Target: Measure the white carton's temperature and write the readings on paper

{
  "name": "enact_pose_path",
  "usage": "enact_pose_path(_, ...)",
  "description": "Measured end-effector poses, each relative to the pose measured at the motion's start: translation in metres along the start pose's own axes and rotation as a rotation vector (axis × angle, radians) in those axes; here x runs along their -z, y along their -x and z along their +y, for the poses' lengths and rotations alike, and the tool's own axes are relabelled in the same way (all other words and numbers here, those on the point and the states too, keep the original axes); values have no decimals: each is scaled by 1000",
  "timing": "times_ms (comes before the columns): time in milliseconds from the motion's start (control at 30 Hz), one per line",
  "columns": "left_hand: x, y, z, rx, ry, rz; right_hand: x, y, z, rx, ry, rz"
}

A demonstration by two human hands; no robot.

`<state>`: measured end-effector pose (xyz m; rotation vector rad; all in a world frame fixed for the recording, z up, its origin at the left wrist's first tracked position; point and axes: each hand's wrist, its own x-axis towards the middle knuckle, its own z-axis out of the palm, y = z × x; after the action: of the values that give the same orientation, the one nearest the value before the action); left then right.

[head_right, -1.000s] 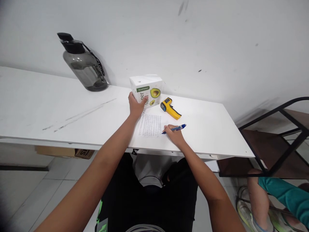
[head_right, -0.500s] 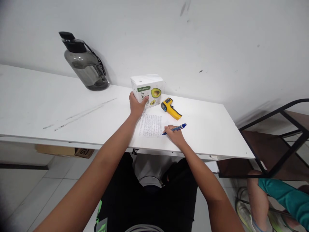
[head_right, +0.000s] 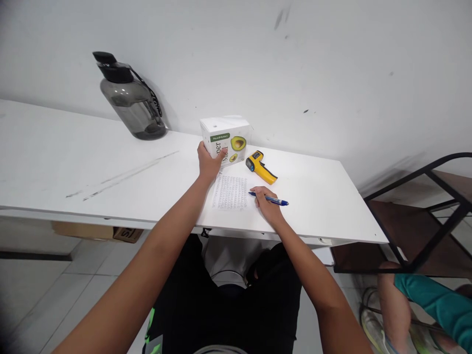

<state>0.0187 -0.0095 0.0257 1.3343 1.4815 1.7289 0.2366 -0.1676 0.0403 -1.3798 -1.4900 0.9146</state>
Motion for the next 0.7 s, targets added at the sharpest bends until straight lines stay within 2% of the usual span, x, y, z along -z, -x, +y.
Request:
enact_pose_path(233,1,1,2,11,-6,-2,-2,-1,-1,40,106,68)
enact_pose_path(467,0,1,0,-1,5,4,-7,-8,15,11,29,42)
enact_pose_path(700,0,1,2,-5,-8,-1,-7,-8,14,-27,-37,60)
